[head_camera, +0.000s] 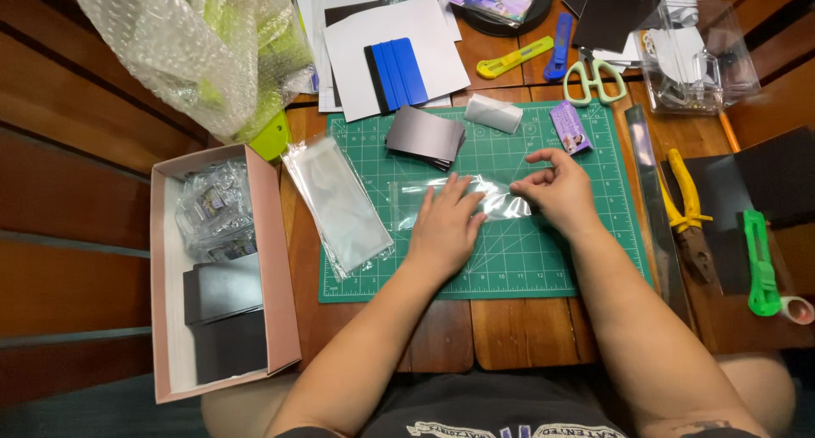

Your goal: The person places printed cards into clear plastic sleeves by hand. They pick up a sleeve, slide a card inside, and then place the sleeved card into a stack on a cutting mat.

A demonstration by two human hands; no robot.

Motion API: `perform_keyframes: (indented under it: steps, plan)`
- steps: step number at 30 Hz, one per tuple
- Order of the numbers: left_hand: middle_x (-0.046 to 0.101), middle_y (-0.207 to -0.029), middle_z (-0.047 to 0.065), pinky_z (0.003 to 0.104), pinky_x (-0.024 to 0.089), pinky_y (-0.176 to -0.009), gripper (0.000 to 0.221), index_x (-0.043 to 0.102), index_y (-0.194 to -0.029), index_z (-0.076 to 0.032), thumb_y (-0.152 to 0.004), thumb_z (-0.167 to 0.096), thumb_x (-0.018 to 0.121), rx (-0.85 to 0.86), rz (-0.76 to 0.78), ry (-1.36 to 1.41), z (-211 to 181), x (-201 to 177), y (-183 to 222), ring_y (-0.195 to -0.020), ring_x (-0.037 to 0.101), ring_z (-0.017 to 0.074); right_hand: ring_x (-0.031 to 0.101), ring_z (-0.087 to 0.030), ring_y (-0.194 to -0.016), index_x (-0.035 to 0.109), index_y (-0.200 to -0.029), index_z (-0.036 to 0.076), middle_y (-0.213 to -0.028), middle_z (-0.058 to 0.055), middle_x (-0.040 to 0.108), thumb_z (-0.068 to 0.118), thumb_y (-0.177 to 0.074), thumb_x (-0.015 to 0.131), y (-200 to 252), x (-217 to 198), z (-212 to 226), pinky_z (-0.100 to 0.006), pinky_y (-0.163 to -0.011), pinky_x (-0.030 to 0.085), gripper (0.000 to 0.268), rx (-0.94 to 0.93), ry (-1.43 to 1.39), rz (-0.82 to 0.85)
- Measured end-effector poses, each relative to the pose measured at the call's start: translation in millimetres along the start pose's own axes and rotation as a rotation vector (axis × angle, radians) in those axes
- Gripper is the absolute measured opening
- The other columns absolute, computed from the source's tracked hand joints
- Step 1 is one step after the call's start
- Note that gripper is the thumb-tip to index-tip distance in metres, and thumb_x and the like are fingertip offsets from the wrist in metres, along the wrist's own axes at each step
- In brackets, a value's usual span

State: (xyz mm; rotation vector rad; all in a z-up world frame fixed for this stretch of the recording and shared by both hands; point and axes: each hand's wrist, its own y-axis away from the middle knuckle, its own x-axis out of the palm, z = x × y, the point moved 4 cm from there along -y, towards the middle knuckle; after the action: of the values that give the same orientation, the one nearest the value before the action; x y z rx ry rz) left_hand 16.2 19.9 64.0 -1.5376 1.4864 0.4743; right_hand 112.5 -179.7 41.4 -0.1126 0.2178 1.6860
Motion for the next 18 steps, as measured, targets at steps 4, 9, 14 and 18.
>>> perform_keyframes:
  steps: [4, 9, 14, 18]
  plan:
    - [0.046, -0.157, 0.016, 0.067, 0.023, -0.121, 0.046, 0.058, -0.140, -0.015, -0.101, -0.038, 0.057, -0.068, 0.192, -0.029, 4.5, 8.1, -1.4, -0.151, 0.036, 0.0369, 0.067, -0.011, -0.059, 0.061, -0.123, 0.012, -0.076, -0.011, 0.071, 0.000, -0.077, 0.087, 0.1, 0.6, 1.9, -0.022, -0.052, 0.057, 0.055, 0.014, 0.039, -0.027]
    - [0.046, -0.158, 0.014, 0.066, 0.021, -0.122, 0.050, 0.057, -0.142, -0.016, -0.100, -0.042, 0.059, -0.063, 0.182, -0.046, 7.8, 12.5, -1.3, -0.151, 0.037, 0.0348, 0.062, -0.007, -0.057, 0.064, -0.121, 0.013, -0.074, -0.007, 0.068, 0.005, -0.075, 0.090, -2.3, -11.0, -6.8, -0.020, -0.052, 0.054, 0.054, -0.015, 0.075, -0.061]
    - [0.044, -0.159, 0.012, 0.065, 0.022, -0.122, 0.051, 0.056, -0.143, -0.019, -0.100, -0.046, 0.056, -0.065, 0.174, -0.084, 10.5, 21.9, -3.4, -0.152, 0.035, 0.0329, 0.065, -0.012, -0.058, 0.070, -0.113, 0.015, -0.077, -0.008, 0.068, 0.008, -0.090, 0.084, -18.2, -48.3, -33.6, -0.024, -0.051, 0.053, 0.028, -0.081, 0.152, -0.166]
    - [0.045, -0.158, 0.013, 0.065, 0.022, -0.122, 0.050, 0.056, -0.143, -0.019, -0.101, -0.046, 0.055, -0.065, 0.162, -0.089, 8.3, 25.6, -5.5, -0.152, 0.036, 0.0330, 0.057, -0.003, -0.061, 0.076, -0.108, 0.019, -0.079, -0.002, 0.067, 0.006, -0.086, 0.083, -12.9, -50.1, -28.5, -0.018, -0.055, 0.049, 0.026, -0.113, 0.229, -0.146]
